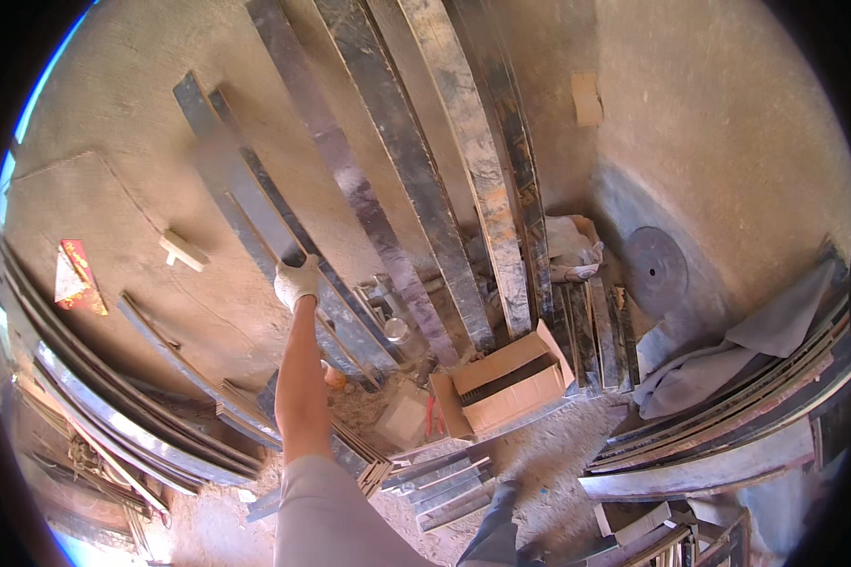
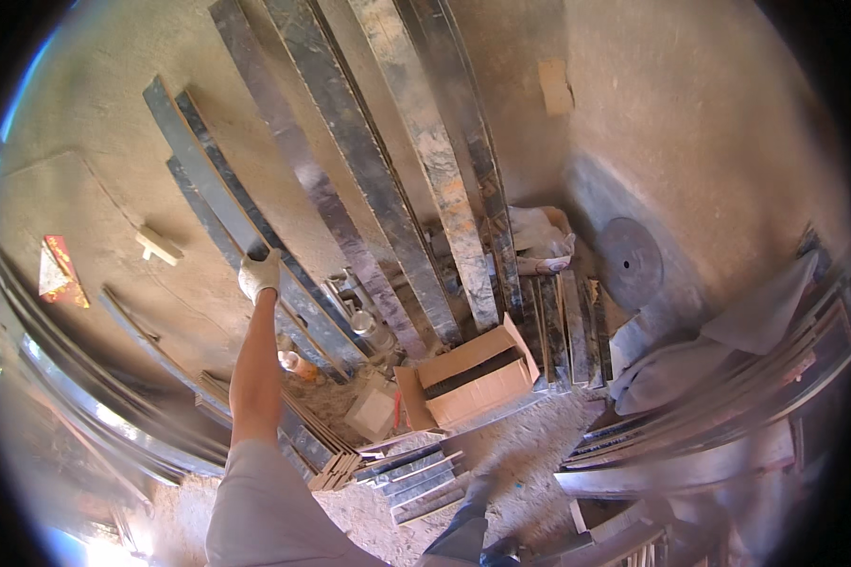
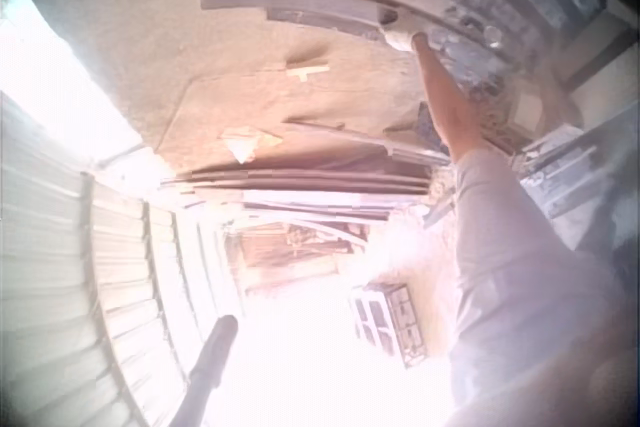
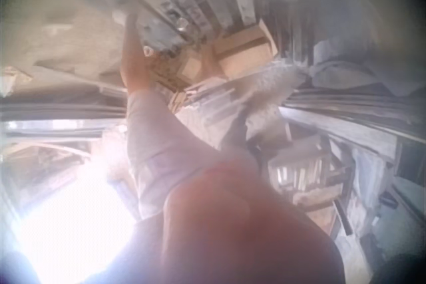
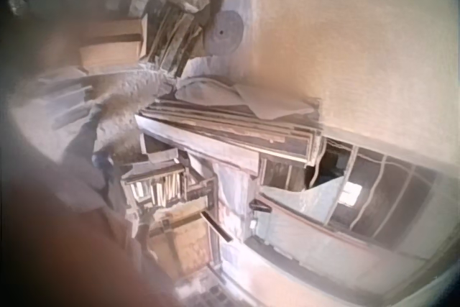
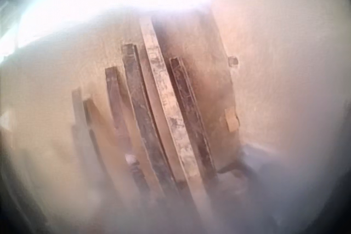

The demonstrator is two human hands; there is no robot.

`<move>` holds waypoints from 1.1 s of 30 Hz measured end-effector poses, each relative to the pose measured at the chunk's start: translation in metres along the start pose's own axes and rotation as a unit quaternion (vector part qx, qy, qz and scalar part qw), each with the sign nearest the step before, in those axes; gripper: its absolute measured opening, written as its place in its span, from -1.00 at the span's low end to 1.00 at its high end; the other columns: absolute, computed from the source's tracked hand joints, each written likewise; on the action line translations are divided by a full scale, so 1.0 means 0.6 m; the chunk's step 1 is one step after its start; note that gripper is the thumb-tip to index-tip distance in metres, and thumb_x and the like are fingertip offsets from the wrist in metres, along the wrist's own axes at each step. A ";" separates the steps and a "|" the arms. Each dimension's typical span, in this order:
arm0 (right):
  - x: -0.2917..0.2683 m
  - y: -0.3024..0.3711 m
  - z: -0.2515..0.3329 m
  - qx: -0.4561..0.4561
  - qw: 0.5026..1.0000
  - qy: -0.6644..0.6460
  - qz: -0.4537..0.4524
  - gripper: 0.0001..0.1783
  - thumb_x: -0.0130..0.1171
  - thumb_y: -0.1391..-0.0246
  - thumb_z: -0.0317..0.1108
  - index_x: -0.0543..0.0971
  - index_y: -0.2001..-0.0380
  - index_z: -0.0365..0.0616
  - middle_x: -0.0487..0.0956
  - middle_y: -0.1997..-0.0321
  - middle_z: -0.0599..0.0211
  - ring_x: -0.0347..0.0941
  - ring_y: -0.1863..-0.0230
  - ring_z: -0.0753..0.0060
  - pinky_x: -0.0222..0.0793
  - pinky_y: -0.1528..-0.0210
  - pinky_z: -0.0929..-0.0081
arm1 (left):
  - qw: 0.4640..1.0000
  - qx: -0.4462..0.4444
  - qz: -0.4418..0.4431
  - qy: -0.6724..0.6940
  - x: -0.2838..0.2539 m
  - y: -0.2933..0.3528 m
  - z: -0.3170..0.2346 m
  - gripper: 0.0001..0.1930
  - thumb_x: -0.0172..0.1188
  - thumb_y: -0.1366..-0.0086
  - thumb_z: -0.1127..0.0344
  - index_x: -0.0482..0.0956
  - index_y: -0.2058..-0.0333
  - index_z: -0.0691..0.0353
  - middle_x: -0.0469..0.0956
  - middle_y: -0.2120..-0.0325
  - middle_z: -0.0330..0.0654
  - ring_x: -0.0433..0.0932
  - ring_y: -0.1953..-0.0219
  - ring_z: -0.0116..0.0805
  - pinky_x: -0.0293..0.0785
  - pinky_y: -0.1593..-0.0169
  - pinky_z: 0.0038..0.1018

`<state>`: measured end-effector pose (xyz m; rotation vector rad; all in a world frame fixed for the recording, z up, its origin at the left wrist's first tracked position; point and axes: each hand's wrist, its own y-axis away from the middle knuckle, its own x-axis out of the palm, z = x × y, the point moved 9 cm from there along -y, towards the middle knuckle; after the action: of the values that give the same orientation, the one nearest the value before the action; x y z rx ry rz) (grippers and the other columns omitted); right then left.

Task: The person uses a pneumatic nail gun to attach thin wooden strips to a large wooden board or frame. They repeatedly pick up strips, position them, and drive nails to secure them in place.

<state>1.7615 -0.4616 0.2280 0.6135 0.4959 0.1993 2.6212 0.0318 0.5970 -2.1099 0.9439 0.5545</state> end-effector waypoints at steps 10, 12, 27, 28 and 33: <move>0.028 0.052 -0.001 -0.199 0.925 -0.274 0.172 -0.69 0.17 -0.28 -0.19 0.56 0.07 -0.20 0.56 0.22 0.33 0.49 0.19 0.44 0.48 0.13 0.42 | 0.672 0.242 0.317 0.624 -0.331 0.254 -0.444 -0.28 0.31 -0.26 -0.01 0.40 -0.22 0.42 0.58 0.23 -0.16 0.61 0.26 -0.35 0.57 0.10 -0.40; 0.071 0.198 0.196 -0.346 0.933 -0.042 0.088 -0.43 0.23 -0.25 -0.17 0.45 -0.19 -0.33 0.60 -0.04 0.13 0.51 -0.07 0.32 0.43 -0.14 0.36 | 0.605 0.276 0.406 0.628 -0.370 0.427 -0.528 -0.15 0.34 -0.23 -0.13 0.34 -0.27 0.46 0.56 0.24 -0.17 0.61 0.21 -0.34 0.55 0.08 -0.43; -0.489 0.361 -0.067 -0.199 0.687 -0.516 -0.471 -0.38 -0.14 -0.39 0.19 0.58 0.17 -0.22 0.56 0.48 0.34 0.46 0.42 0.46 0.41 0.30 0.39 | 0.047 0.693 0.698 0.174 -0.623 1.571 -0.265 -0.06 0.41 -0.14 0.06 0.15 -0.36 0.41 0.40 -0.18 0.26 0.45 -0.18 0.21 0.38 -0.21 -0.09; -0.522 0.342 -0.109 -0.160 0.667 -0.553 -0.473 -0.32 -0.18 -0.37 0.24 0.58 0.22 -0.22 0.53 0.53 0.34 0.44 0.48 0.45 0.39 0.37 0.37 | -0.010 0.656 0.748 0.093 -0.612 1.580 -0.216 -0.15 0.34 -0.22 0.07 0.20 -0.34 0.42 0.44 -0.15 0.26 0.46 -0.16 0.21 0.40 -0.19 -0.11; -0.549 0.210 -0.268 -0.086 0.553 -0.783 -0.272 -0.09 -0.31 -0.23 0.54 0.57 0.35 -0.18 0.36 0.73 0.35 0.35 0.70 0.33 0.25 0.67 0.31 | 0.025 0.674 0.715 0.185 -0.621 1.574 -0.206 -0.42 0.16 -0.37 0.14 0.36 -0.26 0.37 0.52 -0.03 0.25 0.50 -0.09 0.23 0.43 -0.13 -0.11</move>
<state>1.3921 -0.3860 0.3164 0.2109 -1.1217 -0.8945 1.6690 -0.3233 0.4800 1.1806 2.1152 -0.3335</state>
